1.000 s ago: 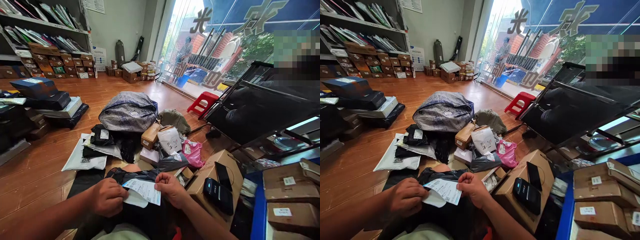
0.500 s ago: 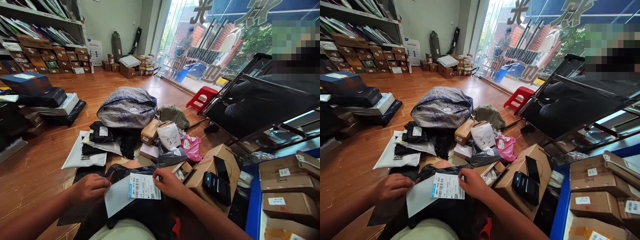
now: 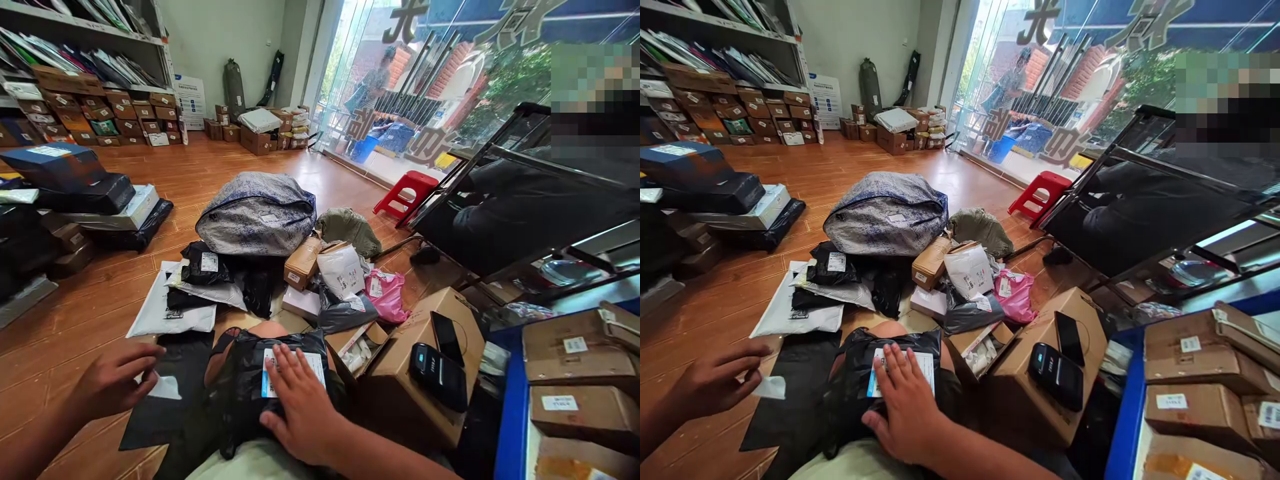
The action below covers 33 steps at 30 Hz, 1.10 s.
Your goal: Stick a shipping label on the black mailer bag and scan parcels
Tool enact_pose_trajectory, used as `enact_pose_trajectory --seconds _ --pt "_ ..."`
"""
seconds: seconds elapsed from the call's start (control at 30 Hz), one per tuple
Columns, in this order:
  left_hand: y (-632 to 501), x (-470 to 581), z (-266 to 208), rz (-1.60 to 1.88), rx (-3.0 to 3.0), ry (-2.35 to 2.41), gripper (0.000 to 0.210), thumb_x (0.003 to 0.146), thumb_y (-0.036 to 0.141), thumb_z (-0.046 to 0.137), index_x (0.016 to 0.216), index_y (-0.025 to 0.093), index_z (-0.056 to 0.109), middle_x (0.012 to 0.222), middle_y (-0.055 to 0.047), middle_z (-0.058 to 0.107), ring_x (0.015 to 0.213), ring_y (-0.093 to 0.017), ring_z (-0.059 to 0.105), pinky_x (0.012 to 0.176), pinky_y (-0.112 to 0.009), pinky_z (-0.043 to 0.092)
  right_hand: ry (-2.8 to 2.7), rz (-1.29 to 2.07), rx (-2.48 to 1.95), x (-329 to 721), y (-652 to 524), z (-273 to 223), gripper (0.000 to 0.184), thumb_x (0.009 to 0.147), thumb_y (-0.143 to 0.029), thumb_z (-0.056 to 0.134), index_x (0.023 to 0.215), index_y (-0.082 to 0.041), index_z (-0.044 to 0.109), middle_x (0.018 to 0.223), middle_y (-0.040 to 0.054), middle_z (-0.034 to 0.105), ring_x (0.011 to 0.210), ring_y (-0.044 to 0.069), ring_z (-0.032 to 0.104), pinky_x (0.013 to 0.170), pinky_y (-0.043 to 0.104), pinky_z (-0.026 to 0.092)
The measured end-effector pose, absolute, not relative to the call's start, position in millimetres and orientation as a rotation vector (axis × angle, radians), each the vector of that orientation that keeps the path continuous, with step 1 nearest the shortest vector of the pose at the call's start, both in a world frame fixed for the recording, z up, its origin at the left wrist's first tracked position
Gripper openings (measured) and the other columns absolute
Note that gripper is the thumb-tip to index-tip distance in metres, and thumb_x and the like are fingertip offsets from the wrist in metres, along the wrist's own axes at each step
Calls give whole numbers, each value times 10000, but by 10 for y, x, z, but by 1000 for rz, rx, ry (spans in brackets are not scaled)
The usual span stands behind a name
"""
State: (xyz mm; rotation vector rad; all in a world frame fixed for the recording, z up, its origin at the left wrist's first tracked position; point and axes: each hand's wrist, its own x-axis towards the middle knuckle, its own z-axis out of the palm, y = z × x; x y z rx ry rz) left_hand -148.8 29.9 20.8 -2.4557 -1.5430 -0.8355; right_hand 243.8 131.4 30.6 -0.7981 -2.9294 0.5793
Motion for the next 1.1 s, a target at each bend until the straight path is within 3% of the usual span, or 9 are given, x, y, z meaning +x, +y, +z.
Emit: enact_pose_trajectory --seconds 0.13,0.27,0.37,0.6,0.77,0.87,0.97,1.03,1.1 --pt "246 -1396 92 -997 -2354 -1671 121 771 137 621 850 219 659 901 -56 754 788 -158 725 695 -210 588 -2958 778 -805 2296 1219 209 825 882 -657 450 1538 -249 159 1589 155 -43 1459 396 -17 1143 653 58" --pt "231 -1230 -92 -1096 -2396 -1693 108 782 120 606 841 202 645 892 -64 754 722 -129 720 595 -150 562 -2978 818 -723 2261 1209 318 852 912 -624 413 1545 -174 63 1594 149 7 1474 329 -39 1175 585 -17" --pt "228 -1194 -234 -1124 -2368 -1699 76 762 148 640 815 201 649 901 -64 757 713 -140 722 636 -178 578 -2964 768 -676 2319 1220 351 860 912 -620 420 1544 -165 55 1598 138 73 1481 305 17 1191 551 12" --pt "153 -1042 -332 -1300 -2251 -1932 88 764 193 600 681 207 625 814 -35 745 689 -152 712 630 -202 569 -2742 434 -1071 2718 1219 -35 852 881 -593 512 1544 -246 105 1603 146 114 1456 395 141 1137 653 141" --pt "74 -786 -534 -1490 -2131 -2299 92 690 198 587 602 207 611 843 -52 737 748 -194 702 689 -275 559 -2703 552 -1182 2958 1331 -102 1198 659 -623 733 1548 -191 56 1609 185 -41 1453 448 -11 1119 662 172" --pt "18 -667 -750 -1801 -1895 -2694 106 601 205 595 506 207 546 823 -60 719 775 -229 666 712 -325 526 -2825 731 -1141 2965 1535 -13 1269 539 -469 835 1545 -177 119 1588 212 155 1449 435 118 1125 607 227" --pt "-39 -616 -895 -2153 -1579 -2906 138 532 220 583 449 210 473 655 -33 648 694 -220 601 661 -322 476 -2901 830 -1042 2825 1772 127 1055 570 -266 764 1508 -198 287 1427 181 475 1316 369 435 1092 508 343" --pt "-94 -619 -944 -2250 -1430 -2941 160 535 251 570 445 209 444 552 -8 562 607 -187 539 601 -299 435 -2864 881 -1010 2684 1966 223 985 575 -211 714 1484 -202 336 1387 166 519 1254 341 505 1064 471 383" --pt "-169 -630 -985 -2314 -1296 -2956 195 554 297 565 453 207 424 489 17 474 530 -150 462 548 -275 387 -2804 924 -984 2499 2226 294 979 568 -212 719 1472 -197 344 1418 160 492 1277 342 485 1075 466 366"
